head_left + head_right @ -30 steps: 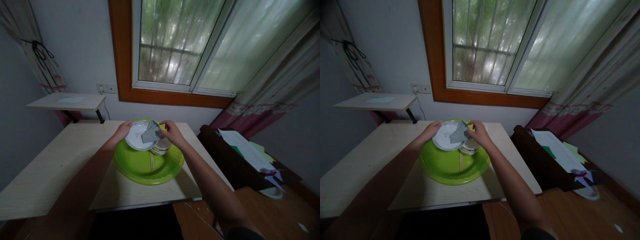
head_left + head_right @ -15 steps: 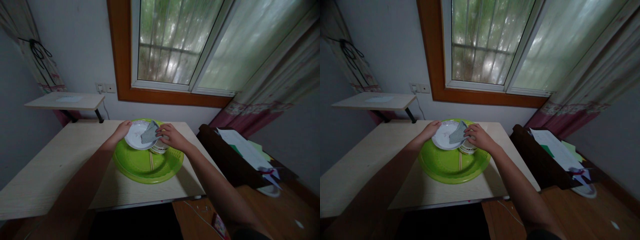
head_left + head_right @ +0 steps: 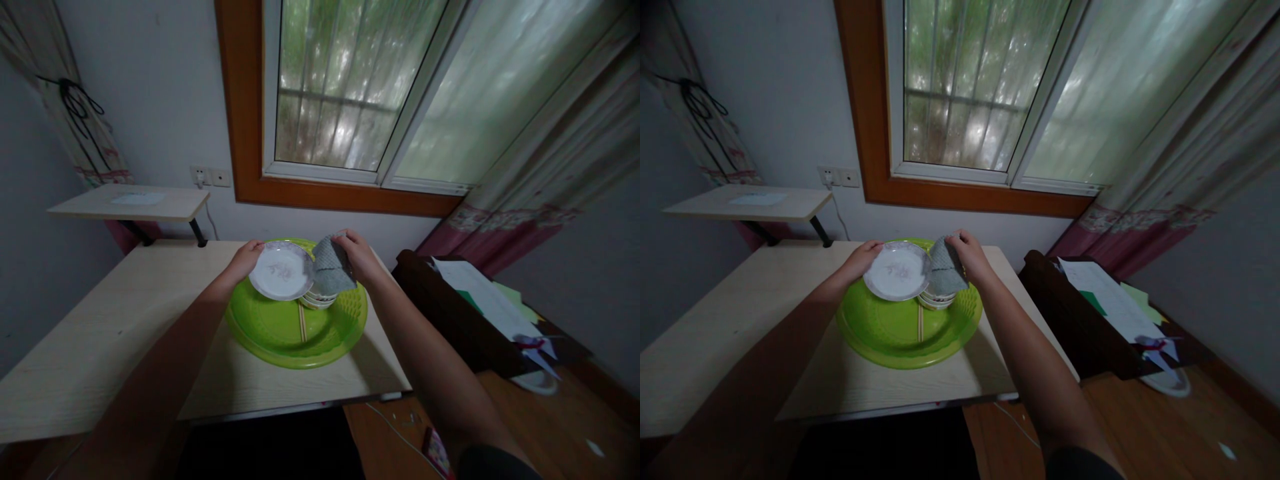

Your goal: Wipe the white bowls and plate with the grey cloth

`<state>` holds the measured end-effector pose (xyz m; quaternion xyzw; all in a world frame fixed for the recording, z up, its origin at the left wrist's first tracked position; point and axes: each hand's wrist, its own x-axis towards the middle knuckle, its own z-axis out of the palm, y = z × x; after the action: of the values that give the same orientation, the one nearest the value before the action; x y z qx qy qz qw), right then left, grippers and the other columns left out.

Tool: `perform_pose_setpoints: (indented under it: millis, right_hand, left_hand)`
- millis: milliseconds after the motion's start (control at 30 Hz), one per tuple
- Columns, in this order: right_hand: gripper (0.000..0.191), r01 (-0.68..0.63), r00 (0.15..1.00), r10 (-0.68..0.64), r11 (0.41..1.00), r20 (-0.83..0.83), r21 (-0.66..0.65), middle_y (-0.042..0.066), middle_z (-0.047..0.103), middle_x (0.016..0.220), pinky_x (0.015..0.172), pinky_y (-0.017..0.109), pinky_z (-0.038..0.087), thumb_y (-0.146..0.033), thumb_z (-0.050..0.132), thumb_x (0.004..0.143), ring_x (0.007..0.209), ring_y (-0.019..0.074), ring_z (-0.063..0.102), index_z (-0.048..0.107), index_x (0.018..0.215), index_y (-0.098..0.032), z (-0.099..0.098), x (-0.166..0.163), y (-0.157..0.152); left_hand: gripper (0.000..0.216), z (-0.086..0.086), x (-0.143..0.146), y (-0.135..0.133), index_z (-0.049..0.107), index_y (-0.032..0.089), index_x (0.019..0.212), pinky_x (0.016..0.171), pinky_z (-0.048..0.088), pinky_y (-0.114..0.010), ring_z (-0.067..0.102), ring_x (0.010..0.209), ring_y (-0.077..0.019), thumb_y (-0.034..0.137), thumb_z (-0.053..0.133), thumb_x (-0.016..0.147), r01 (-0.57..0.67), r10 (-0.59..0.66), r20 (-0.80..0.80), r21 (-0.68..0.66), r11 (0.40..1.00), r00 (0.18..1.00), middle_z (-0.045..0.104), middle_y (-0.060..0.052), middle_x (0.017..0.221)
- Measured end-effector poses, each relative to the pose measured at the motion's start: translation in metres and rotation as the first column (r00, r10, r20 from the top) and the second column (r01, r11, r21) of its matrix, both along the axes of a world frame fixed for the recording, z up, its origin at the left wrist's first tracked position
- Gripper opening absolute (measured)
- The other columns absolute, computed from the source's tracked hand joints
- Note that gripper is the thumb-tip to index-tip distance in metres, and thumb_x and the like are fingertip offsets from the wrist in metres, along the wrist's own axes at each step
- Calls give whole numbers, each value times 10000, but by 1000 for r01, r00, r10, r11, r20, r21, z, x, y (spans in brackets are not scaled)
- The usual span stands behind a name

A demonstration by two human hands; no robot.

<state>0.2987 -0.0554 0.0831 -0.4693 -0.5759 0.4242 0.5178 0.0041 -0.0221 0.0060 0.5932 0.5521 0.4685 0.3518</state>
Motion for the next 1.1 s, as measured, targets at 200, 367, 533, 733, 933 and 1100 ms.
perform_pose_setpoints:
  millis: [200,367,533,733,933,1100]
  right_hand:
    - [212,268,915,-343,910,214,315,-31,549,697,617,262,392,-431,593,810,677,159,503,570,793,-220,1,2,7]
    - [164,0,796,-343,824,499,567,50,668,880,745,304,446,-361,582,900,806,194,587,641,913,-209,-4,-25,-11]
    - [269,-594,413,-81,731,907,336,92,721,971,865,348,478,-410,575,961,943,227,639,735,1001,-198,-29,-54,-38]
    - [426,-696,405,-1,649,914,309,91,684,1278,1058,361,462,-454,427,1038,1192,216,613,727,1190,-192,-40,-61,-47]
    - [500,-723,347,-65,617,936,310,98,548,1481,1172,379,371,-480,362,1049,1385,223,490,623,1357,-186,-44,-74,-35]
    - [484,-617,348,-220,678,911,399,129,546,1477,1154,492,356,-480,395,1041,1354,291,516,627,1350,-188,-39,-86,-13]
  left_hand:
    - [325,-1,0,0,669,179,980,821,500,-338,642,936,-237,425,533,817,-24,24,17,5,1000,1000,718,-112,1041]
    - [320,0,0,0,665,177,939,763,501,-324,632,876,-223,435,530,807,-14,14,49,-6,1000,999,716,-100,985]
    - [319,-1,-1,1,649,171,854,691,486,-307,605,782,-204,460,533,782,19,-19,91,2,1000,996,702,-74,876]
    - [356,2,-2,-2,651,174,816,682,475,-308,592,755,-204,497,514,757,0,-1,75,21,1000,997,696,-69,828]
    - [397,6,-1,-3,676,160,823,762,498,-331,626,810,-222,515,515,749,-4,2,75,34,999,997,730,-96,889]
    - [431,7,-2,-3,711,145,892,815,499,-338,642,871,-234,509,505,789,-47,42,55,87,995,998,743,-114,966]
